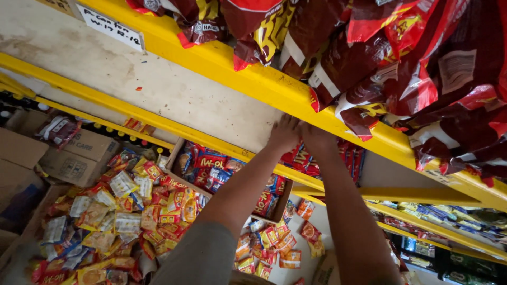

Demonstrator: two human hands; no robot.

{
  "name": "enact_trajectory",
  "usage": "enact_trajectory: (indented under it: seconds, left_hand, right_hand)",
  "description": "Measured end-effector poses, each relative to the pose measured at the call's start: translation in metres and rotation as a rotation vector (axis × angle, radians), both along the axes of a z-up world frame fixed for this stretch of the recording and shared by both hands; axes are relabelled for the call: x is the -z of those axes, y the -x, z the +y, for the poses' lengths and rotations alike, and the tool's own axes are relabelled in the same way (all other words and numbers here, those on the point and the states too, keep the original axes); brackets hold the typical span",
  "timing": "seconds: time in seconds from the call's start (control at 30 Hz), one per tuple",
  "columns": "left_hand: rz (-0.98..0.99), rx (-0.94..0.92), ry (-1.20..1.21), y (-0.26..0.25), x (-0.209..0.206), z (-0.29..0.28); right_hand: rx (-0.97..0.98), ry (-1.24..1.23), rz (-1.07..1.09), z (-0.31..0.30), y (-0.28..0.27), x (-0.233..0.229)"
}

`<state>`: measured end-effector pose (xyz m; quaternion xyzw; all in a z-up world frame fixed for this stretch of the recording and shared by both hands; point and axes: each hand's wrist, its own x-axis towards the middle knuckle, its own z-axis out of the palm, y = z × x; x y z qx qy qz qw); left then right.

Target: Stocking and organizing various snack food packages onto retail shelves.

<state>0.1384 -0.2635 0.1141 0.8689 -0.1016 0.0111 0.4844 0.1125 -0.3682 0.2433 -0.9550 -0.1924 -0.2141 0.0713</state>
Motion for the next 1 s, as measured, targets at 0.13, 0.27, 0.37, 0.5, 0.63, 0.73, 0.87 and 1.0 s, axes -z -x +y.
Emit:
enact_trajectory:
  seconds: [0.13,0.27,0.37,0.5,0.63,0.73,0.87,1.0]
  left_hand:
    - [-0.002,-0.065,0.448,0.027,-0.04,0.033]
    - [0.004,-0.121,0.495,0.069,-0.048,0.029]
    - [-0.138,-0.171,0.38,0.082,-0.051,0.02]
    - [-0.212,-0.257,0.272,0.082,-0.043,0.012]
    - [-0.187,-0.268,0.254,0.081,-0.039,0.01]
    - [-0.207,-0.26,0.358,0.095,-0.067,0.034]
    - [-0.213,-0.239,0.599,0.123,-0.047,0.081]
    - [-0.224,-0.567,0.583,0.155,0.003,0.139]
  right_hand:
    - [-0.038,0.204,0.234,0.017,-0.022,-0.007]
    - [-0.02,0.183,0.276,0.025,-0.028,-0.008]
    - [0.113,0.119,0.436,0.016,-0.04,0.018]
    - [0.052,0.167,0.325,0.011,-0.034,0.024]
    - [0.2,0.149,0.497,0.009,-0.037,0.025]
    - [0.093,0.206,0.362,0.023,-0.027,-0.001]
    - [0.038,0.163,0.293,0.065,0.012,-0.041]
    - [-0.164,0.066,0.006,0.107,0.07,-0.059]
